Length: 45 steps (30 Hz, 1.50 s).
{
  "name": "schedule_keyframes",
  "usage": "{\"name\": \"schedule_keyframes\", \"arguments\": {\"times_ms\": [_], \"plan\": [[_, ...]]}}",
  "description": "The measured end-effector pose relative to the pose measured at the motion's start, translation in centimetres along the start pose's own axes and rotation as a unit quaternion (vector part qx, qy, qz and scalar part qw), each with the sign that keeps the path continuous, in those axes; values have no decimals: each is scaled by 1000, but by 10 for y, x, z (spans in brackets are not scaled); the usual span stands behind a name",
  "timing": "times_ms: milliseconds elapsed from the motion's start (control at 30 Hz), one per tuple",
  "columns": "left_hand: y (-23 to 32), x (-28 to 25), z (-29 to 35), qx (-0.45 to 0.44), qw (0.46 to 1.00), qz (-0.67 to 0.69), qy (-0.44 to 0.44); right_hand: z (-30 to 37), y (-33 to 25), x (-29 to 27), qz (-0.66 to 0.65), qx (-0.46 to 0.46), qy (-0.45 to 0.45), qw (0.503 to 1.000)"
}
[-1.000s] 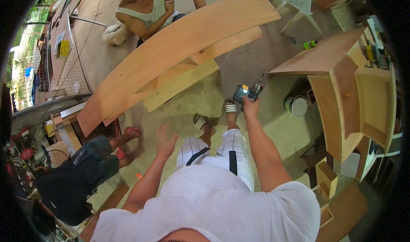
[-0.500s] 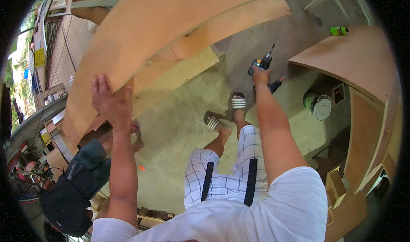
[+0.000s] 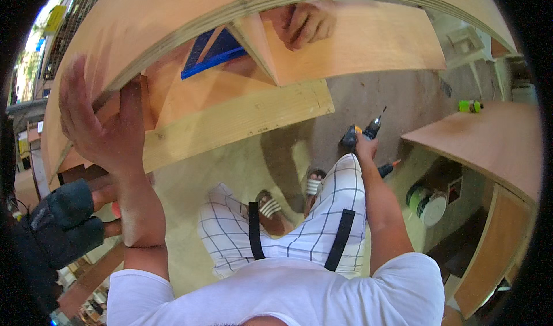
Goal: The person uses a cordless drill to drive screws into a curved wooden panel while another person holds the panel steady. They then position a wooden support piece and use a speed square to align it before drilling additional screws to secure the assembly.
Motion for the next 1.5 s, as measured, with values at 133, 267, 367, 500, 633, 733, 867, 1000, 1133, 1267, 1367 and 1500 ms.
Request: {"name": "schedule_keyframes", "arguments": {"times_ms": [133,267,367,500,633,733,867,1000,1133,1267,1367,1500], "plan": [[10,-61,-27,71,995,15,71,25,8,-22,28,12,18,999],[30,-115,-36,66,985,-116,108,55,13,-43,-60,-67,-12,996],[32,-130,-34,109,987,-8,117,66,28,-47,-77,-114,5,990],[29,-161,-29,45,993,-65,92,74,43,-48,-76,-181,67,978],[32,-161,-28,-5,994,-95,58,70,56,-44,-90,-135,43,986],[30,-166,-21,-7,991,-110,73,77,54,-48,-84,-157,54,983],[29,-170,-17,-6,991,-107,78,95,56,-58,-105,-170,63,978],[29,-171,-18,-14,991,-114,73,102,55,-62,-111,-140,44,983],[31,-171,-13,-14,993,-96,69,104,54,-62,-106,-127,37,986],[34,-176,-10,-14,992,-105,73,109,53,-64,-121,-155,37,980],[37,-180,-10,-21,993,-97,68,113,54,-67,-121,-152,39,980],[41,-186,-10,-17,995,-81,62,121,50,-72,-112,-158,39,980]]}}
Point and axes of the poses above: each hand's wrist, its own z-axis away from the middle knuckle, its own x-axis out of the palm, y = z × x, the point moved 6 cm from there along -z, towards the middle knuckle, and after that the axes turned 11 degrees about -y, right-handed, at the moved point
